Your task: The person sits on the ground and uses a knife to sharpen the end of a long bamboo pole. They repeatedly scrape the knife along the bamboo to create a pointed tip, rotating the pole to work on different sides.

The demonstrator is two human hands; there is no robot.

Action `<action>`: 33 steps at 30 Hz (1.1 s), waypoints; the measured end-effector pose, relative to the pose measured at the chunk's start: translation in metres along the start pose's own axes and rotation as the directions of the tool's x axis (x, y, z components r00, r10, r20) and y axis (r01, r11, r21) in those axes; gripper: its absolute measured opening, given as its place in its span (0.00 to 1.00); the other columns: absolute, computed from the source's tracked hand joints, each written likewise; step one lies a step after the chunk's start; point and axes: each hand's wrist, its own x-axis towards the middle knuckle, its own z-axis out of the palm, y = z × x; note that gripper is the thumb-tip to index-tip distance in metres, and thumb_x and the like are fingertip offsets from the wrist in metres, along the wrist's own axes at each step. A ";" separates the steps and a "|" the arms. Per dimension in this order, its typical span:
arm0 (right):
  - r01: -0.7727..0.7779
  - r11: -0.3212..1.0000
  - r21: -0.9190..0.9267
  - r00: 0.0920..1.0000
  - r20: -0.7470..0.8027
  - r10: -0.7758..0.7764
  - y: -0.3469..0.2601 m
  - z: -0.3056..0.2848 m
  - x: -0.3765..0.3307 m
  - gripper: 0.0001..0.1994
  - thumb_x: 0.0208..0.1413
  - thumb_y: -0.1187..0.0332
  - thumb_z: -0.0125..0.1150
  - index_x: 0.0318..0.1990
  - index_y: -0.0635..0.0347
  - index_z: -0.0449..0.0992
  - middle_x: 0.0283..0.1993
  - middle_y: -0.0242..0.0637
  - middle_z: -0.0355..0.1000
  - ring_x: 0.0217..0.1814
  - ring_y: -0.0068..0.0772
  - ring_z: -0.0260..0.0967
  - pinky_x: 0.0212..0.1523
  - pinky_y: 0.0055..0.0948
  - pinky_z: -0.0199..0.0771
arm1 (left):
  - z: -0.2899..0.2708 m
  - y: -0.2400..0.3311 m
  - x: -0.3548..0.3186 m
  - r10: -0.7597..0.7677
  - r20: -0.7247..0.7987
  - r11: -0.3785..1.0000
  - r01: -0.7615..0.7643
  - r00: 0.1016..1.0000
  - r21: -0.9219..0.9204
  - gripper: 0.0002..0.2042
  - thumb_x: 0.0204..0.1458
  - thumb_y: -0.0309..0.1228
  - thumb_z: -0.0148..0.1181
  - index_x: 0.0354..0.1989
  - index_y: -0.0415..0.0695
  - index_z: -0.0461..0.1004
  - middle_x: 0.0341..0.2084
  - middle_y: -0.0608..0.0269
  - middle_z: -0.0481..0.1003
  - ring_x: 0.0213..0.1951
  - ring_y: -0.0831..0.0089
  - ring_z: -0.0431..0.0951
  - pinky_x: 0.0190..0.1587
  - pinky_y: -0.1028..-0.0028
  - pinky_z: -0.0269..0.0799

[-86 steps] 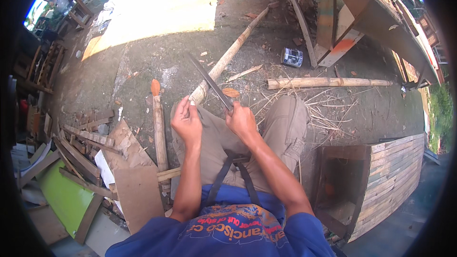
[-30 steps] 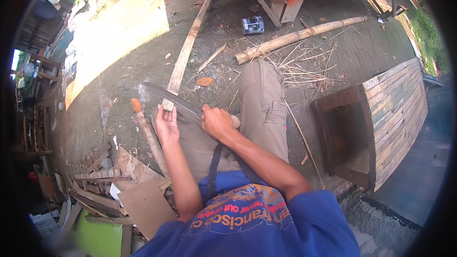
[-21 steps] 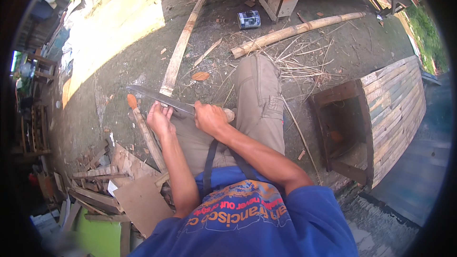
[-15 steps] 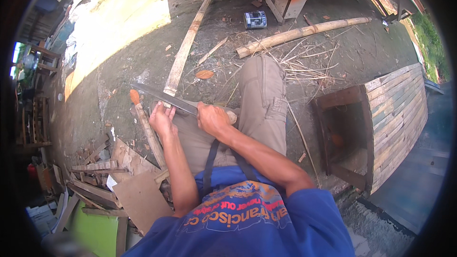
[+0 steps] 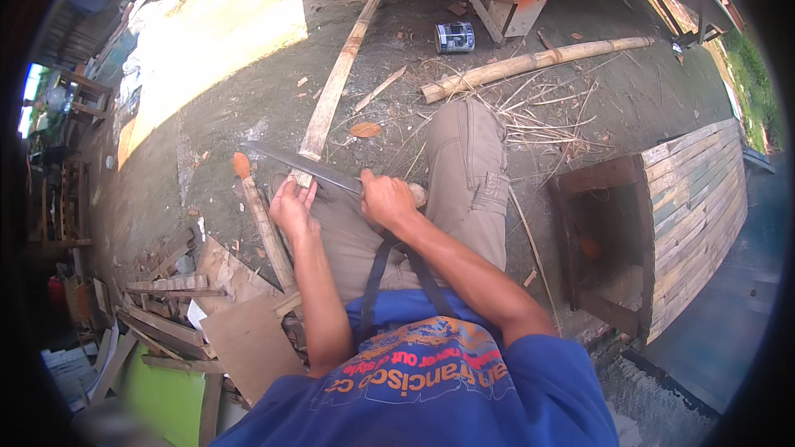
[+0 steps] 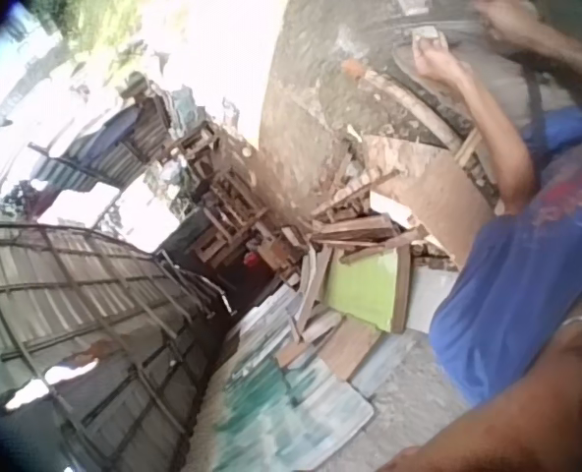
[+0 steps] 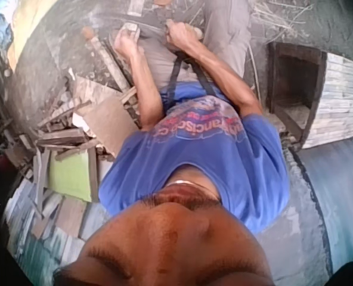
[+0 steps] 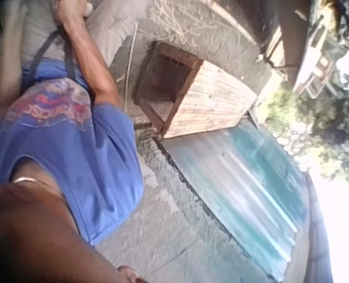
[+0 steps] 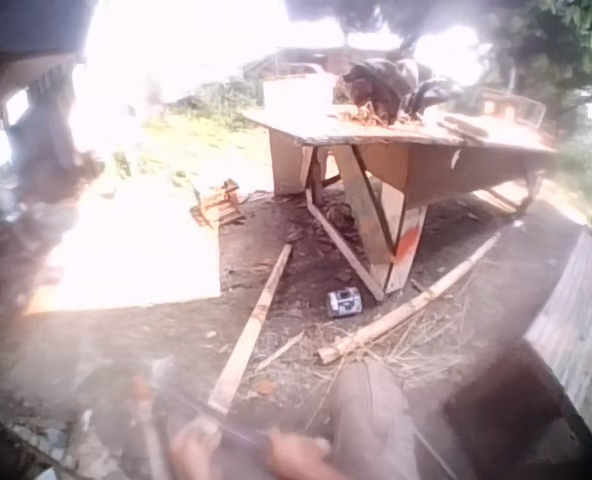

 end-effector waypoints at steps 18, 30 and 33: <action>-0.176 0.971 0.162 0.978 -0.082 0.191 -0.004 0.010 0.008 0.11 0.49 0.71 0.58 0.40 0.66 0.73 0.29 0.61 0.75 0.35 0.63 0.76 0.40 0.56 0.75 | -0.017 0.004 0.009 -0.205 0.074 0.945 0.217 0.976 -0.243 0.16 0.61 0.26 0.51 0.51 0.24 0.67 0.42 0.42 0.76 0.41 0.52 0.81 0.48 0.59 0.81; -0.020 1.000 0.002 1.000 -0.012 0.020 0.003 0.007 0.004 0.13 0.52 0.66 0.62 0.39 0.66 0.73 0.28 0.60 0.75 0.35 0.65 0.75 0.40 0.55 0.75 | -0.030 -0.003 0.024 -0.389 0.125 0.813 0.404 0.913 -0.420 0.13 0.64 0.28 0.47 0.52 0.30 0.65 0.51 0.46 0.74 0.56 0.56 0.76 0.58 0.57 0.75; -0.205 0.970 0.128 0.964 -0.144 0.222 0.014 0.016 0.020 0.16 0.55 0.61 0.64 0.40 0.68 0.75 0.28 0.57 0.76 0.34 0.62 0.76 0.39 0.51 0.75 | -0.028 -0.003 0.024 -0.431 0.196 0.765 0.472 0.881 -0.439 0.12 0.63 0.27 0.49 0.50 0.32 0.67 0.52 0.49 0.74 0.56 0.59 0.76 0.59 0.54 0.73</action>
